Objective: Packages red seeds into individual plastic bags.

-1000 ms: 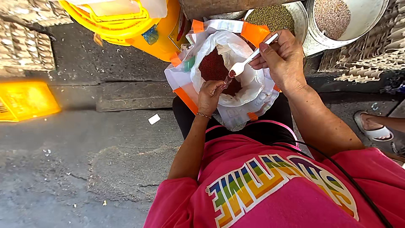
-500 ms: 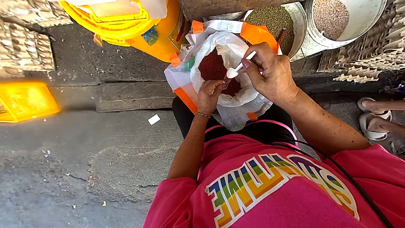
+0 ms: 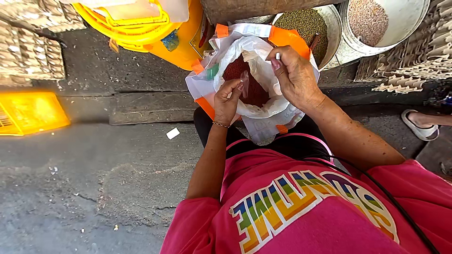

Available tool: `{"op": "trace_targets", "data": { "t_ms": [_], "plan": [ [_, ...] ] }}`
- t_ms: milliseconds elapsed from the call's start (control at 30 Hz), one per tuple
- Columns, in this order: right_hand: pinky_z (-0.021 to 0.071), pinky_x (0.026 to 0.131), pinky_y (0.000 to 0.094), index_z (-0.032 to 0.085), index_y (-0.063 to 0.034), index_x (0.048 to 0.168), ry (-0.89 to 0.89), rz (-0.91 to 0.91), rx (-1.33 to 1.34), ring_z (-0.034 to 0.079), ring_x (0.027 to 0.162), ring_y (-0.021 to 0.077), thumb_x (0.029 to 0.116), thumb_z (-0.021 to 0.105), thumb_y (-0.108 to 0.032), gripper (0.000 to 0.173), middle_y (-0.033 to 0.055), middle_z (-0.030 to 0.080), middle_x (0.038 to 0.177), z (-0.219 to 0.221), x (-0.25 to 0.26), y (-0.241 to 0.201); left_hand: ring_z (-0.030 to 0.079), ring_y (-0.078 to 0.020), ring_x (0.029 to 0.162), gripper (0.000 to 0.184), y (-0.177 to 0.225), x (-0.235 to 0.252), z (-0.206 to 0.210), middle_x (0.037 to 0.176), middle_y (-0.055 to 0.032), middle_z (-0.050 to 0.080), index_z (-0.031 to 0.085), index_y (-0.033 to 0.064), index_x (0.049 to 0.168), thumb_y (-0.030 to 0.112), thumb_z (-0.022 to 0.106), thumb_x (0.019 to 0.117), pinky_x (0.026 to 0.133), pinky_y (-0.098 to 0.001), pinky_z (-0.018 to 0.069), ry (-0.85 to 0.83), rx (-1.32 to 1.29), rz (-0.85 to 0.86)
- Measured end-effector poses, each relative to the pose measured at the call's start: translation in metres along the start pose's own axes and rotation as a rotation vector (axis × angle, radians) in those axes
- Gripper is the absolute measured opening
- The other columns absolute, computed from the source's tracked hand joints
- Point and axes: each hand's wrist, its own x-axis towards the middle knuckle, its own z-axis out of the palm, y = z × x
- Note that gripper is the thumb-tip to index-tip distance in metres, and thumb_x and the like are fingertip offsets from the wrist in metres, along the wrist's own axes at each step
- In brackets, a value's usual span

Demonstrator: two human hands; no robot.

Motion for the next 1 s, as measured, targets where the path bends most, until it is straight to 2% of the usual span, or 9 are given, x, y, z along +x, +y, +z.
{"op": "trace_targets", "data": {
  "t_ms": [167,267,333,467,600,733,833,900,1000],
  "plan": [
    [0.0517,0.092,0.0365,0.074,-0.0037,0.113,-0.138,0.097,0.052,0.063,0.102,0.0234,0.1061,0.051,-0.019,0.029,0.0163,0.065,0.110,0.011,0.001,0.017,0.066,-0.0122,0.108,0.020,0.021,0.006,-0.002,0.113,-0.0117,0.072,0.071,-0.0064,0.111,0.004,0.059,0.1012,0.099,-0.0299,0.0523,0.009,-0.104,0.017],
    [0.0524,0.091,0.0354,0.077,-0.0062,0.114,-0.158,0.188,0.121,0.064,0.101,0.0212,0.1039,0.057,-0.020,0.025,0.0155,0.066,0.111,0.025,-0.003,0.039,0.069,-0.0163,0.106,0.019,0.035,0.015,-0.002,0.110,-0.0112,0.072,0.066,-0.0062,0.113,0.005,0.054,0.1035,0.099,-0.0367,0.0554,0.001,-0.192,-0.029],
    [0.0527,0.093,0.0365,0.076,-0.0060,0.116,-0.159,0.223,0.170,0.065,0.103,0.0227,0.1030,0.059,-0.017,0.024,0.0167,0.068,0.112,0.039,-0.011,0.055,0.070,-0.0204,0.107,0.019,0.049,0.025,-0.004,0.110,-0.0111,0.071,0.059,-0.0036,0.116,0.008,0.046,0.1076,0.099,-0.0411,0.0570,-0.025,-0.229,-0.107],
    [0.0510,0.103,0.0443,0.069,-0.0021,0.130,-0.263,0.270,0.161,0.066,0.114,0.0309,0.1044,0.056,-0.014,0.031,0.0213,0.068,0.123,0.057,-0.022,0.071,0.071,-0.0189,0.098,0.022,0.070,0.049,-0.012,0.101,-0.0064,0.069,0.050,0.0038,0.120,0.017,0.035,0.1120,0.091,-0.0396,0.0590,-0.055,-0.251,-0.209],
    [0.0499,0.107,0.0454,0.059,-0.0018,0.142,-0.296,0.230,0.162,0.065,0.120,0.0299,0.1061,0.056,-0.024,0.042,0.0201,0.065,0.132,0.034,-0.006,0.037,0.070,-0.0161,0.087,0.020,0.103,0.063,-0.021,0.092,-0.0022,0.067,0.048,0.0097,0.124,0.020,0.036,0.1126,0.085,-0.0361,0.0603,-0.074,-0.324,-0.346],
    [0.0567,0.088,0.0363,0.055,-0.0044,0.146,-0.157,0.106,0.253,0.068,0.100,0.0199,0.1027,0.062,-0.033,0.052,0.0152,0.066,0.125,-0.004,0.023,-0.022,0.066,-0.0124,0.077,0.014,0.128,0.065,-0.021,0.084,0.0006,0.061,0.053,0.0122,0.113,0.018,0.041,0.1112,0.080,-0.0329,0.0595,-0.159,-0.335,-0.343],
    [0.0534,0.078,0.0229,0.064,-0.0027,0.133,-0.040,-0.002,0.291,0.062,0.087,0.0091,0.1018,0.065,-0.028,0.040,0.0100,0.064,0.114,-0.025,0.038,-0.056,0.062,-0.0099,0.077,0.013,0.144,0.059,-0.015,0.082,0.0032,0.059,0.054,0.0135,0.108,0.014,0.042,0.1097,0.083,-0.0325,0.0570,-0.262,-0.323,-0.272],
    [0.0522,0.079,0.0206,0.073,-0.0035,0.110,0.043,-0.053,0.320,0.062,0.085,0.0061,0.0991,0.066,-0.018,0.019,0.0071,0.067,0.102,-0.031,0.042,-0.068,0.061,-0.0090,0.076,0.014,0.154,0.051,-0.010,0.080,0.0052,0.057,0.054,0.0154,0.106,0.014,0.040,0.1093,0.085,-0.0340,0.0562,-0.284,-0.349,-0.259],
    [0.0511,0.073,0.0182,0.073,-0.0039,0.097,0.124,-0.091,0.340,0.060,0.079,0.0035,0.0981,0.067,-0.015,0.013,0.0040,0.064,0.092,-0.035,0.039,-0.077,0.062,-0.0104,0.077,0.021,0.161,0.034,-0.001,0.079,0.0050,0.057,0.052,0.0151,0.117,0.022,0.032,0.1123,0.089,-0.0368,0.0558,-0.260,-0.492,-0.276]
  ]
}}
